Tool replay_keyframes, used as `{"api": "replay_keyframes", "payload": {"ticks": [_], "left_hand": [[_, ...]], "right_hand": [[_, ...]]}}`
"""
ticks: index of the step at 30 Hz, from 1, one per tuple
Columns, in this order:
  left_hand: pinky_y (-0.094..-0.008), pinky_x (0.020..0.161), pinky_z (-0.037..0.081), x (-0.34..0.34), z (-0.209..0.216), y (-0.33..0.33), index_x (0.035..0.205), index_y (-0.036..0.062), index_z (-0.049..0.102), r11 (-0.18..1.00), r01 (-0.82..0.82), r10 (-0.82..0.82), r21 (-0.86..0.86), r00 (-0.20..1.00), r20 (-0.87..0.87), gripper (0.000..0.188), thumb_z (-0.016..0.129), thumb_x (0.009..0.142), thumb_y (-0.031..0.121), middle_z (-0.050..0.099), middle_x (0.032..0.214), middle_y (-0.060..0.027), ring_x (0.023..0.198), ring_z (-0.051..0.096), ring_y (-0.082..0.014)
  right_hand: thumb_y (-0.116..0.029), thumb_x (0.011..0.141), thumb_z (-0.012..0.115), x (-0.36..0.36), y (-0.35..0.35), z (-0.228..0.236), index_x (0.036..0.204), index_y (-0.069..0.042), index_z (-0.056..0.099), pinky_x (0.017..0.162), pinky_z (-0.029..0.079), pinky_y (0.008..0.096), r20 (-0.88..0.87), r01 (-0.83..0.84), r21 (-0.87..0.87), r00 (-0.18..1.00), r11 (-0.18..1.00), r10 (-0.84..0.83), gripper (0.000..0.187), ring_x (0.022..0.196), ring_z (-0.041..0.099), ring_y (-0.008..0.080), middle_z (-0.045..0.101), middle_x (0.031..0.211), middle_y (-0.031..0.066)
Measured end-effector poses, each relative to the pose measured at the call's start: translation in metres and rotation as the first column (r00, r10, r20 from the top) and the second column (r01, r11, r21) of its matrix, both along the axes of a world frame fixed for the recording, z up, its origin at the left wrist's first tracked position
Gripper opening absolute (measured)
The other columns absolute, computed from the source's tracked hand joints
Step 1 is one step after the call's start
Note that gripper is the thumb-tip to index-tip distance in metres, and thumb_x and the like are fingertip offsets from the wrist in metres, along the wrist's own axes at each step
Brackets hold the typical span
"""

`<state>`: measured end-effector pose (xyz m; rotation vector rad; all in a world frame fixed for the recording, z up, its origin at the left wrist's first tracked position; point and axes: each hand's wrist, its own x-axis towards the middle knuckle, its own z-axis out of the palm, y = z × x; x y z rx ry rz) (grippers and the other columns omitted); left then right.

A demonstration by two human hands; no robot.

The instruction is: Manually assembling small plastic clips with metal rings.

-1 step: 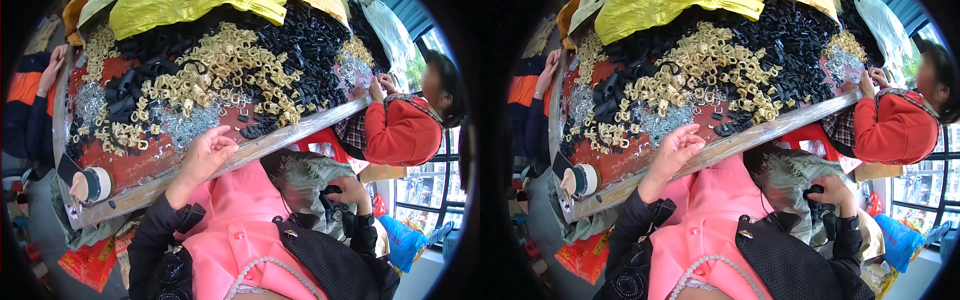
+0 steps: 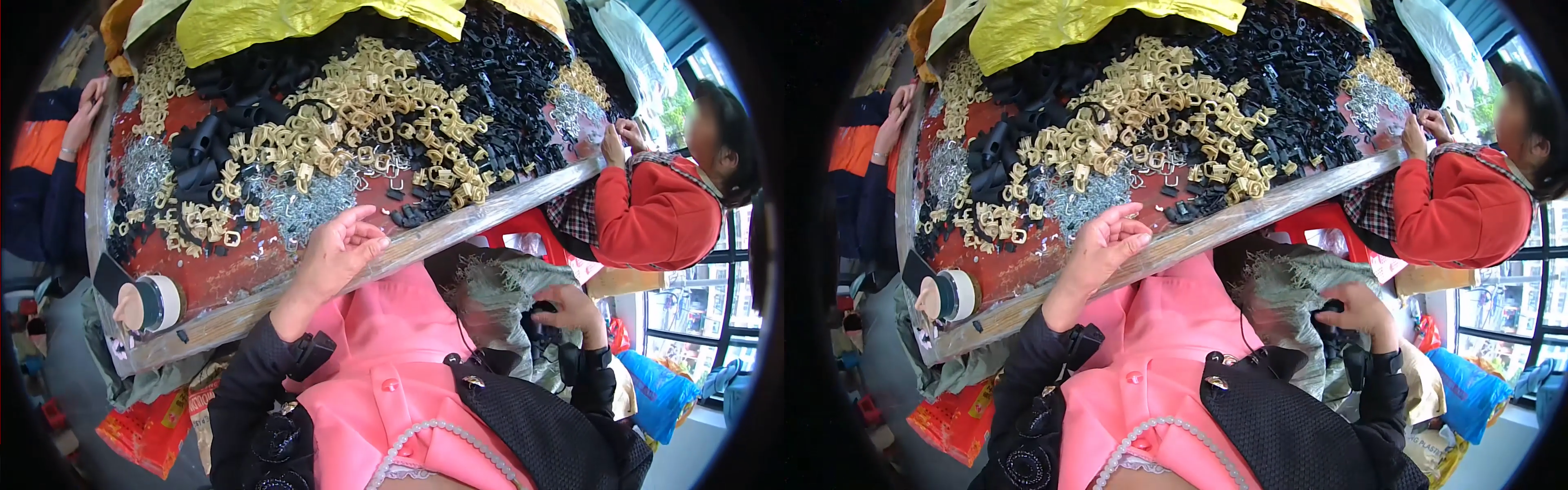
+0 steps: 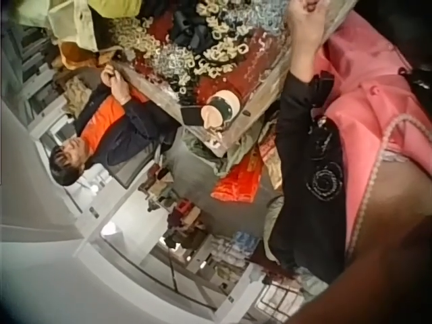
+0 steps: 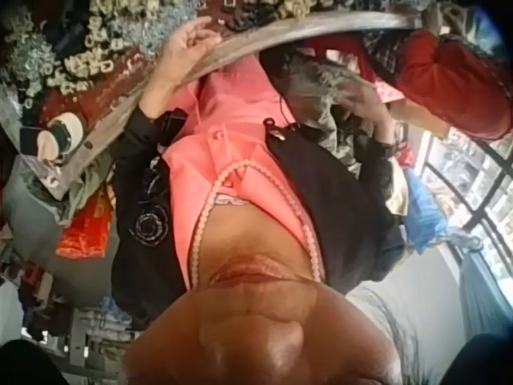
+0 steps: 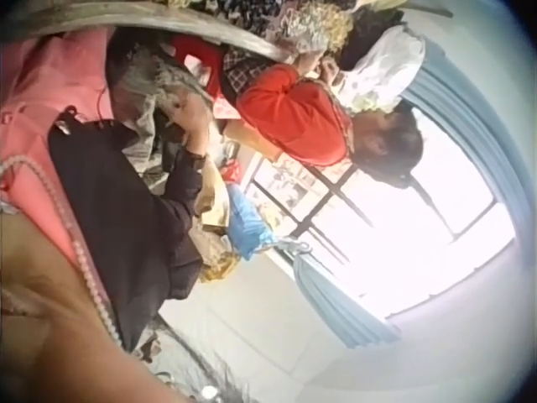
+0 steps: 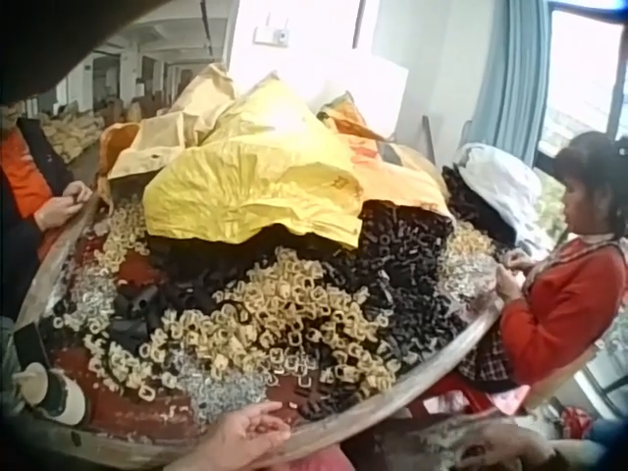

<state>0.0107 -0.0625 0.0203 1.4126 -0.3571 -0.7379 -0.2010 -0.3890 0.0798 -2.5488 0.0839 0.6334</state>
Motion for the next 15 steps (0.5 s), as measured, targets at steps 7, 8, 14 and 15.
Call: {"api": "replay_keyframes", "payload": {"ticks": [7,8,14,15], "left_hand": [[-0.0222,0.068,0.046,-0.002,0.008,-0.005,0.114,-0.0034,0.042,0.973,0.059,-0.120,0.225,0.956,0.269,0.049,0.062,0.074,0.015,0.059,0.088,-0.0106,0.075,0.056,-0.0112],[-0.0226,0.067,0.046,-0.002,0.013,-0.008,0.113,-0.0030,0.043,0.952,0.057,-0.168,0.301,0.918,0.359,0.048,0.062,0.073,0.015,0.059,0.088,-0.0113,0.074,0.057,-0.0118],[-0.0241,0.065,0.048,0.005,0.011,-0.008,0.111,-0.0022,0.046,0.954,0.027,-0.154,0.298,0.898,0.412,0.045,0.063,0.072,0.014,0.060,0.088,-0.0129,0.073,0.059,-0.0140],[-0.0242,0.065,0.048,0.005,0.009,-0.007,0.111,-0.0023,0.046,0.954,0.022,-0.148,0.300,0.903,0.403,0.045,0.062,0.072,0.014,0.060,0.088,-0.0129,0.074,0.059,-0.0142]], "right_hand": [[-0.008,0.072,0.058,0.169,0.009,-0.007,0.083,-0.001,0.058,0.057,0.042,0.0273,0.682,0.012,0.019,0.731,1.000,-0.022,0.013,0.065,0.055,0.0188,0.056,0.075,0.0099],[-0.010,0.072,0.058,0.197,0.000,-0.014,0.083,-0.001,0.057,0.057,0.042,0.0280,0.735,0.057,-0.045,0.678,0.997,-0.006,0.014,0.065,0.055,0.0214,0.056,0.075,0.0105],[-0.020,0.067,0.058,0.286,-0.010,-0.060,0.079,-0.005,0.059,0.060,0.043,0.0339,0.600,0.230,-0.318,0.800,0.920,0.007,0.019,0.069,0.054,0.0280,0.053,0.073,0.0115],[-0.022,0.065,0.058,0.289,-0.008,-0.064,0.078,-0.007,0.060,0.062,0.043,0.0357,0.558,0.247,-0.356,0.830,0.901,-0.007,0.020,0.071,0.054,0.0283,0.053,0.073,0.0110]]}}
